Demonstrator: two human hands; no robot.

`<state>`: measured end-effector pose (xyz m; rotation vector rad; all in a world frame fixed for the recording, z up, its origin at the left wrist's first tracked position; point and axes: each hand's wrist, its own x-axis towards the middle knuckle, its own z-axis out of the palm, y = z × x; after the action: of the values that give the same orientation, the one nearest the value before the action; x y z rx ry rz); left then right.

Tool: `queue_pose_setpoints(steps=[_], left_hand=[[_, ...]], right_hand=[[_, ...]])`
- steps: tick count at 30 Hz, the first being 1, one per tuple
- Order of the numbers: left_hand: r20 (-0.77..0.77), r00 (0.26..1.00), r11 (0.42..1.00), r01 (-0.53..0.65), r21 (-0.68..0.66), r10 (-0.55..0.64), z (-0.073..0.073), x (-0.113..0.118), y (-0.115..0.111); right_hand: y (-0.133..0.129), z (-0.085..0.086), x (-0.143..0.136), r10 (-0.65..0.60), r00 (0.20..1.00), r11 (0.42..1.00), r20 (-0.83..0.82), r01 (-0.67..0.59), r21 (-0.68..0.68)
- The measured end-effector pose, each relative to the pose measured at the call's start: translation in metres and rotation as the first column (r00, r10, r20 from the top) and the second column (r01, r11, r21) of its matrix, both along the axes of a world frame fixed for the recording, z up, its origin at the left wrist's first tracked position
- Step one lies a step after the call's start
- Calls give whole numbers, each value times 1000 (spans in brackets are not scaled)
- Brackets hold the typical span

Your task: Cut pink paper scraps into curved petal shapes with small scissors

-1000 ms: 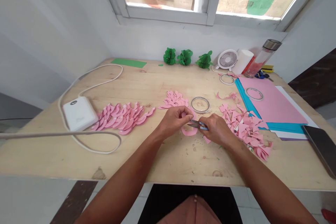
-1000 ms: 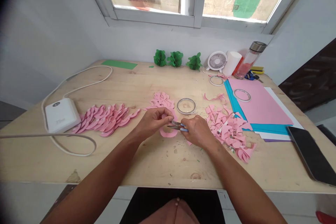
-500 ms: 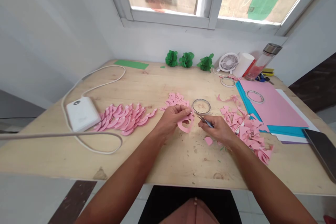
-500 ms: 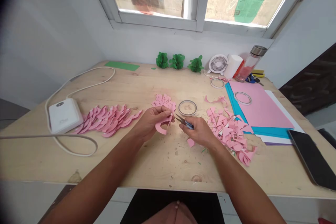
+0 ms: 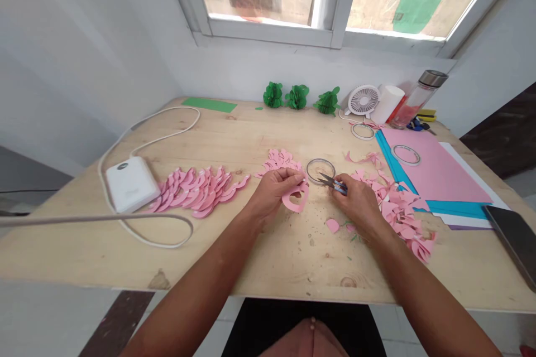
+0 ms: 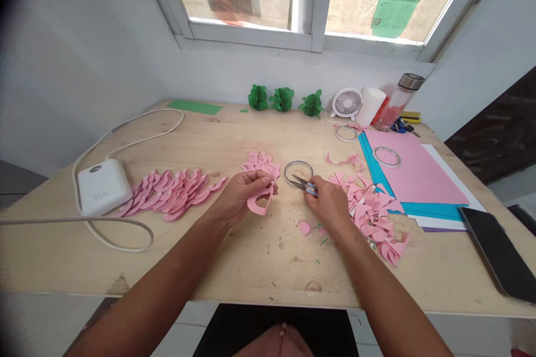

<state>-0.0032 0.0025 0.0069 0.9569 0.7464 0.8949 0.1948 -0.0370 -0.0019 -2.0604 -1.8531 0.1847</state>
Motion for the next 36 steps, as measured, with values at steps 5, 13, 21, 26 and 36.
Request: queue_pose_setpoints(steps=[5, 13, 21, 26, 36], left_hand=[[8, 1000, 1000, 18, 14, -19, 3, 1, -3], [-7, 999, 997, 54, 51, -54, 4, 2, -5], [-112, 994, 987, 33, 155, -16, 5, 4, -7], [-204, 978, 967, 0, 253, 53, 4, 8, -10], [-312, 946, 925, 41, 377, 85, -4, 13, -13]], right_hand=[[2, -3, 2, -30, 997, 1000, 68, 29, 6], [8, -10, 6, 57, 998, 975, -10, -53, 216], [-3, 5, -10, 222, 770, 974, -599, -143, 178], [-8, 12, -20, 186, 536, 968, -824, -241, 62], [-9, 11, -24, 125, 445, 961, -887, -275, -3]])
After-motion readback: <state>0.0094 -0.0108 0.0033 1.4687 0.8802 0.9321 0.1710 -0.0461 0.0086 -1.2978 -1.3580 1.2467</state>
